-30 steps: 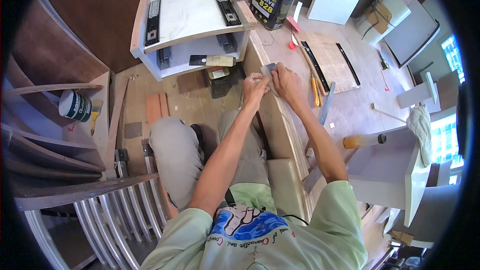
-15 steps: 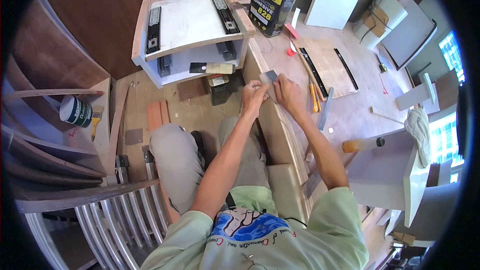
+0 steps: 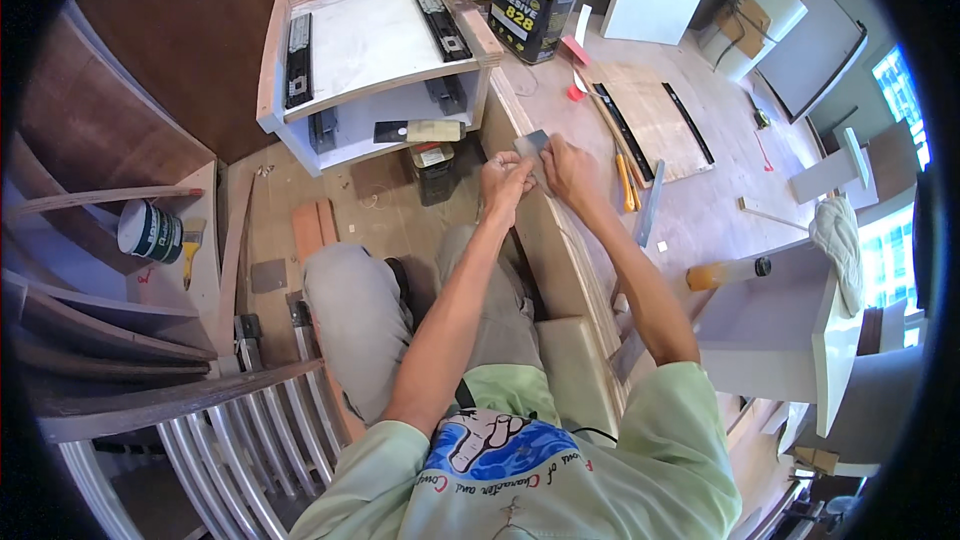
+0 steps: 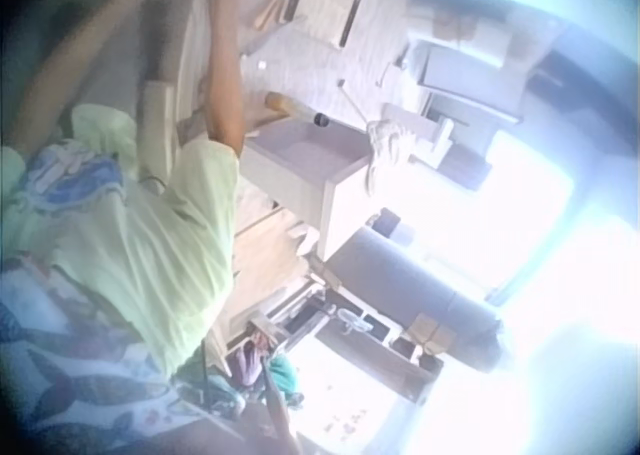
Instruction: The person uses a file on a piece of wood, then applies adhesive to a small plastic part and attaches it to a drawer slide mounted on a wooden frame.
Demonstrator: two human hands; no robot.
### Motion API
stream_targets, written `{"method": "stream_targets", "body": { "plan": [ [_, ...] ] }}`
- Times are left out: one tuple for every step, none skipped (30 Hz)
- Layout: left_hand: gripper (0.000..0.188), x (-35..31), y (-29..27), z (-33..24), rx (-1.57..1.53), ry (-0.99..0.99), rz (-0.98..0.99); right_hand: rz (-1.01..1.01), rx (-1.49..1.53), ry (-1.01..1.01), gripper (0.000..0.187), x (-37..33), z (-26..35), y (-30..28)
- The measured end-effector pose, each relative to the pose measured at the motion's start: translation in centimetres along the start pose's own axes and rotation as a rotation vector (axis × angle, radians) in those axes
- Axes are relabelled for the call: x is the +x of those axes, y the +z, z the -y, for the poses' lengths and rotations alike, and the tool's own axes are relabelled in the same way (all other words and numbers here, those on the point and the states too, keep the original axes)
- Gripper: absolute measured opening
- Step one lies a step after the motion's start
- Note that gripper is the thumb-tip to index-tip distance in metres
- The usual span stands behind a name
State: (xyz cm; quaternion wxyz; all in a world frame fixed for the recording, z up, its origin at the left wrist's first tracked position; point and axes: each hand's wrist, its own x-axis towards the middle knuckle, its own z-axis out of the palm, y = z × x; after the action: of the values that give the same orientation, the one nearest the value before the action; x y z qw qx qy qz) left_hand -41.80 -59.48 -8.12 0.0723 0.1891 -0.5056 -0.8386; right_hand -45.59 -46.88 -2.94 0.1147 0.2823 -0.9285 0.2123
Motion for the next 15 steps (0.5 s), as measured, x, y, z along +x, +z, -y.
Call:
{"method": "stream_targets", "body": {
  "plan": [
    [0.019,0.1,0.0,-0.1,-0.003,-0.001,-0.010,0.003,0.017,-0.007,0.019,-0.2,-0.2,0.1],
    [0.019,0.4,0.0,-0.3,-0.018,0.013,-0.007,-0.019,0.040,-0.013,0.018,0.1,-0.4,0.3],
    [0.019,0.2,0.0,-0.1,-0.029,0.014,0.002,-0.036,0.061,-0.004,0.018,-0.2,0.0,0.0],
    [0.019,0.1,-0.1,0.0,-0.038,0.016,0.011,-0.054,0.083,0.005,0.017,-0.5,0.3,-0.1],
    [0.020,0.1,-0.3,0.1,-0.014,0.023,-0.007,-0.068,0.055,-0.020,0.018,-0.1,0.5,0.3],
    [0.021,0.0,-0.4,0.0,0.014,0.024,-0.018,-0.084,0.025,-0.036,0.019,0.7,0.4,1.1],
    [0.023,0.1,-0.3,-0.2,0.041,0.036,-0.025,-0.108,-0.008,-0.058,0.020,1.8,0.2,1.2],
    [0.023,-0.1,0.0,-0.3,0.039,0.026,-0.005,-0.069,0.140,0.038,0.021,2.4,-0.5,1.0],
    [0.023,-0.1,0.1,-0.3,0.036,0.021,0.005,-0.027,0.293,0.125,0.021,3.3,-0.8,0.6],
    [0.023,0.0,0.2,-0.3,0.033,0.015,0.017,0.015,0.445,0.211,0.022,3.7,-1.1,0.2],
    [0.023,0.3,0.2,-0.5,0.033,0.023,0.008,0.041,0.684,0.251,0.022,3.8,-1.5,-0.1],
    [0.023,0.4,-0.1,-0.4,0.030,0.025,-0.006,0.077,0.923,0.292,0.022,3.8,-1.2,-0.6],
    [0.024,0.2,-0.2,-0.3,0.029,0.019,-0.015,0.109,1.160,0.340,0.022,3.4,-1.0,-1.5],
    [0.023,0.2,-0.3,-0.3,0.032,0.018,-0.017,0.145,1.193,0.360,0.019,3.2,-0.6,-2.3],
    [0.023,0.1,-0.2,-0.4,0.036,0.015,-0.015,0.151,1.219,0.371,0.019,2.9,-0.4,-2.8]
  ]
}}
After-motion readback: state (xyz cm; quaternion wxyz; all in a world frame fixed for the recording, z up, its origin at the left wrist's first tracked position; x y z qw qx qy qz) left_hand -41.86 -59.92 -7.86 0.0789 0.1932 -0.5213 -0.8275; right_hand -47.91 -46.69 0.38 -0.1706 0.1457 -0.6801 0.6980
